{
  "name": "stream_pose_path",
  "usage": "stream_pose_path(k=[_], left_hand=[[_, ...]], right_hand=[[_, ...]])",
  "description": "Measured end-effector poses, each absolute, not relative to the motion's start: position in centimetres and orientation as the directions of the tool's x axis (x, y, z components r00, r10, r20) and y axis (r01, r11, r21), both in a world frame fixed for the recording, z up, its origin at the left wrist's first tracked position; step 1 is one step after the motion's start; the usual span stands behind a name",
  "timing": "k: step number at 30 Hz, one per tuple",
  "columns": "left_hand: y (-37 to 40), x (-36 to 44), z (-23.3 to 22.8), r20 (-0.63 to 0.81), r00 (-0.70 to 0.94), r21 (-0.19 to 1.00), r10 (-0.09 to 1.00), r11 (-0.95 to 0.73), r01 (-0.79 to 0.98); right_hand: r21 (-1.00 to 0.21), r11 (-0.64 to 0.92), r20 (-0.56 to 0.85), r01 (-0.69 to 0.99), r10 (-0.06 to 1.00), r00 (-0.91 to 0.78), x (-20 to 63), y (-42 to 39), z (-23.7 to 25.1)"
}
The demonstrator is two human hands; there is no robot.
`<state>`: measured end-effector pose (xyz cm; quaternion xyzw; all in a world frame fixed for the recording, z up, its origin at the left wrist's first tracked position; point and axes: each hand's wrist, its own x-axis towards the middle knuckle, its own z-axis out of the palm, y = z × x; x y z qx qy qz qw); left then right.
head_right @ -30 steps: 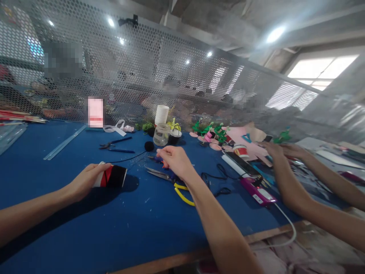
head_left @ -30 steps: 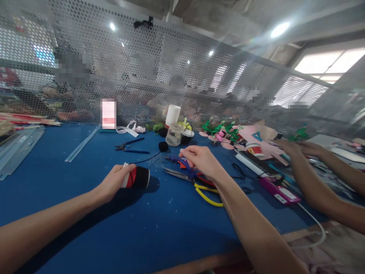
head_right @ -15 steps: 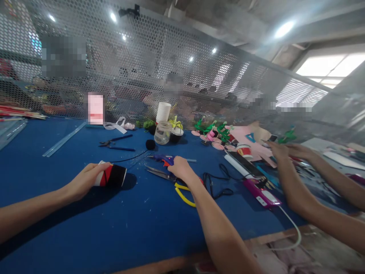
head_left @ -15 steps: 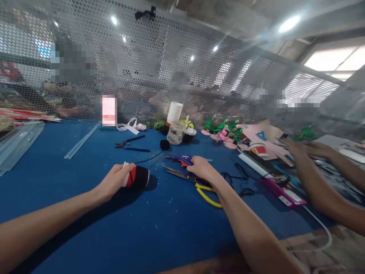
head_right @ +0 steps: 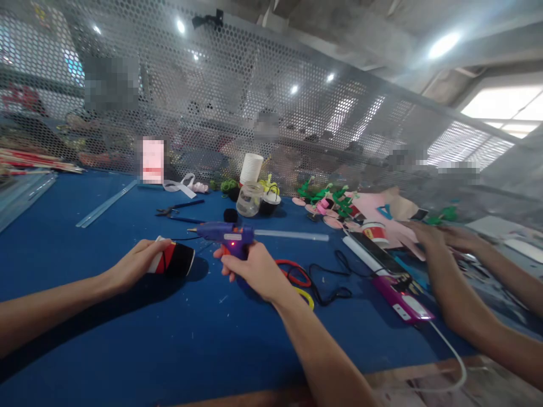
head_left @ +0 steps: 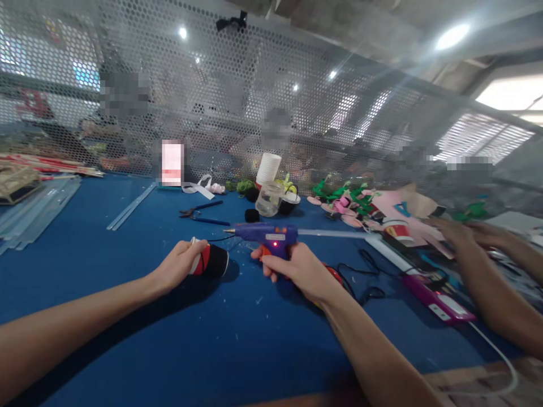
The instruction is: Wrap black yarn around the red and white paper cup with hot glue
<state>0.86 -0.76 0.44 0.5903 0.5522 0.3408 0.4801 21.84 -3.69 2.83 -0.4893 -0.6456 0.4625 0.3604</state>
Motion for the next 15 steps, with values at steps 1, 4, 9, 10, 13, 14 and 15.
stream_pose_path(k=[1,4,9,10,13,14,15], left_hand=[[-0.7,0.9,0.4,-0.125,0.162,0.944,0.979,0.067,0.323],[-0.6,0.8,0.3,-0.113,0.184,0.951,0.976,0.053,0.304],[-0.4,0.7,-0.1,-0.117,0.202,0.95,0.972,0.05,0.31],[-0.4,0.7,-0.1,-0.112,0.207,0.95,0.972,0.044,0.309],[-0.3,0.6,-0.2,-0.101,0.215,0.953,0.971,0.033,0.3],[-0.3,0.7,-0.2,-0.103,0.215,0.955,0.971,0.037,0.294],[-0.3,0.7,-0.2,-0.11,0.211,0.958,0.971,0.046,0.284]], right_hand=[[-0.939,0.111,0.019,0.325,0.961,-0.274,21.4,-4.0,2.8],[-0.9,0.107,-0.013,0.423,0.962,-0.272,20.5,-4.7,2.6],[-0.796,0.169,0.057,0.581,0.977,-0.207,19.5,-5.3,2.2],[-0.769,0.203,0.096,0.607,0.974,-0.204,19.4,-5.4,2.2],[-0.683,0.308,0.211,0.662,0.951,-0.225,19.0,-5.4,2.3],[-0.654,0.338,0.241,0.677,0.941,-0.237,19.0,-5.4,2.3],[-0.624,0.362,0.264,0.693,0.932,-0.249,18.9,-5.5,2.3]])
